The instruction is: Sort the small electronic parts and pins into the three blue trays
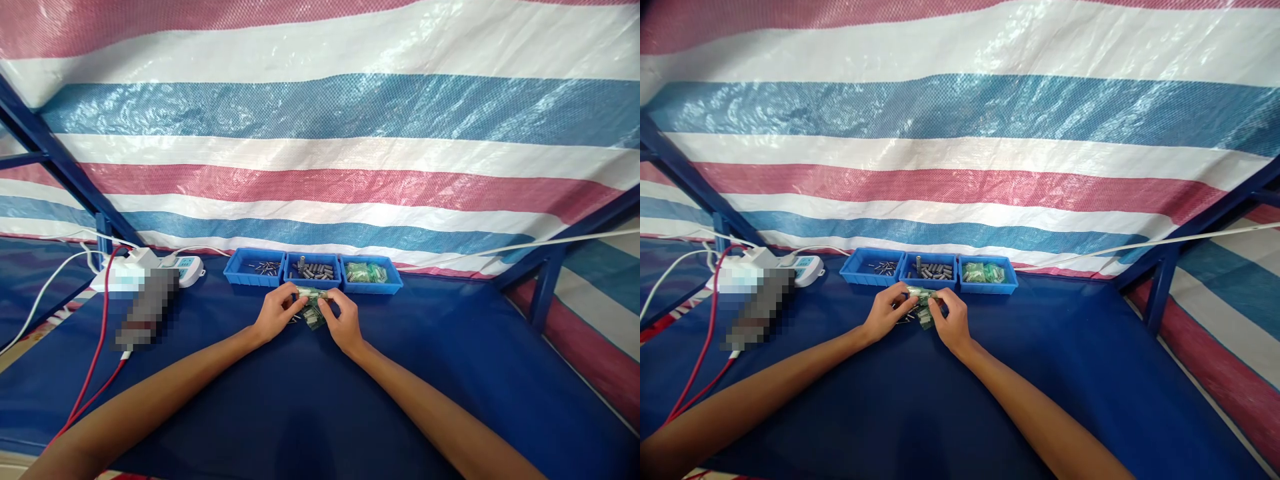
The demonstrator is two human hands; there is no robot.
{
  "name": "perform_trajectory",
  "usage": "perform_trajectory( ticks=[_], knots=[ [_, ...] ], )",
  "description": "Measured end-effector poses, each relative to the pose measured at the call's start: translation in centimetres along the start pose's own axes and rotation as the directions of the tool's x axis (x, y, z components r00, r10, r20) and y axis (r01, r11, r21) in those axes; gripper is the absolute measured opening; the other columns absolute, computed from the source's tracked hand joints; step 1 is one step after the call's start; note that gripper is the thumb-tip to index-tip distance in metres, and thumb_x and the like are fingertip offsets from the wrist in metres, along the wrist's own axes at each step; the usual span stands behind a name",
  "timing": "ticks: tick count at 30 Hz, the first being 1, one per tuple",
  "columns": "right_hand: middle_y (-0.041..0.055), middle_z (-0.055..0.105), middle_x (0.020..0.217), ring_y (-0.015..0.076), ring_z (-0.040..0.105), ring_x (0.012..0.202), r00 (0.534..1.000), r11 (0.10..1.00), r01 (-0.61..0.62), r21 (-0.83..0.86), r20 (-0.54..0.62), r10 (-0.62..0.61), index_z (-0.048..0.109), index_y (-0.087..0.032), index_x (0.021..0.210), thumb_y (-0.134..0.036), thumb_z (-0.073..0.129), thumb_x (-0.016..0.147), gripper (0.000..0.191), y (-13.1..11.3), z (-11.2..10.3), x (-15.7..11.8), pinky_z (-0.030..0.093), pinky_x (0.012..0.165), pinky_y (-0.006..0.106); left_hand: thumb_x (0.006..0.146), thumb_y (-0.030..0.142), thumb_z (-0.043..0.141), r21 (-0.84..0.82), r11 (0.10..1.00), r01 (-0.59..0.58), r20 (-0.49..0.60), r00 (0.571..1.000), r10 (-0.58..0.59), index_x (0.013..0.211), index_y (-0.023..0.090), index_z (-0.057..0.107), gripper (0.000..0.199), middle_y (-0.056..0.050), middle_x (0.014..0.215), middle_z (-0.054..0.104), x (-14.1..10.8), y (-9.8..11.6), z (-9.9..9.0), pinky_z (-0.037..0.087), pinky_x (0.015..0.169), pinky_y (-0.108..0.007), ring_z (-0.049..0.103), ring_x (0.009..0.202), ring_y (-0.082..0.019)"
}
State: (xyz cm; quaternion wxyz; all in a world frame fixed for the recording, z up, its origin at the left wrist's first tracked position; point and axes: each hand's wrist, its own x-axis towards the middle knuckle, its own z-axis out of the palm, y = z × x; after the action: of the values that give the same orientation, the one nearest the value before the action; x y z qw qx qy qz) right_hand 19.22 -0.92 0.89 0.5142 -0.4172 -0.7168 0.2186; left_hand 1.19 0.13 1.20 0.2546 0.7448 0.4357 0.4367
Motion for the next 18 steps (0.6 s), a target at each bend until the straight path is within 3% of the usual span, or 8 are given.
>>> perform_trajectory(
  ticks=[6, 18],
  knots=[
    [0.0015, 0.053, 0.076, 0.0149, 0.052, 0.069, 1.000, 1.000, 0.009, 0.025, 0.008, -0.009, 0.055, -0.019, 0.082, -0.029, 0.050, 0.089, 0.013, -0.04, 0.01, -0.04, 0.045, 0.067, 0.027, 0.090, 0.038, 0.050, 0.038, 0.998, -0.059, -0.012, 0.998, 0.060, 0.064, 0.015, 0.049, 0.034, 0.002, 0.063, 0.041, -0.05, 0.23, -0.14, 0.033, 0.054, -0.023, 0.041, 0.058, -0.010],
    [0.0002, 0.051, 0.070, 0.0133, 0.049, 0.063, 0.999, 0.999, -0.029, 0.033, 0.039, 0.028, 0.053, -0.019, 0.073, -0.031, 0.050, 0.090, 0.021, 0.31, 0.14, -0.13, 0.043, 0.059, 0.024, 0.090, 0.035, 0.052, 0.028, 0.994, -0.107, 0.015, 0.994, 0.107, 0.066, 0.015, 0.055, 0.031, 0.001, 0.061, 0.044, -0.14, 0.14, -0.09, 0.032, 0.053, -0.023, 0.041, 0.056, -0.010]
  ],
)
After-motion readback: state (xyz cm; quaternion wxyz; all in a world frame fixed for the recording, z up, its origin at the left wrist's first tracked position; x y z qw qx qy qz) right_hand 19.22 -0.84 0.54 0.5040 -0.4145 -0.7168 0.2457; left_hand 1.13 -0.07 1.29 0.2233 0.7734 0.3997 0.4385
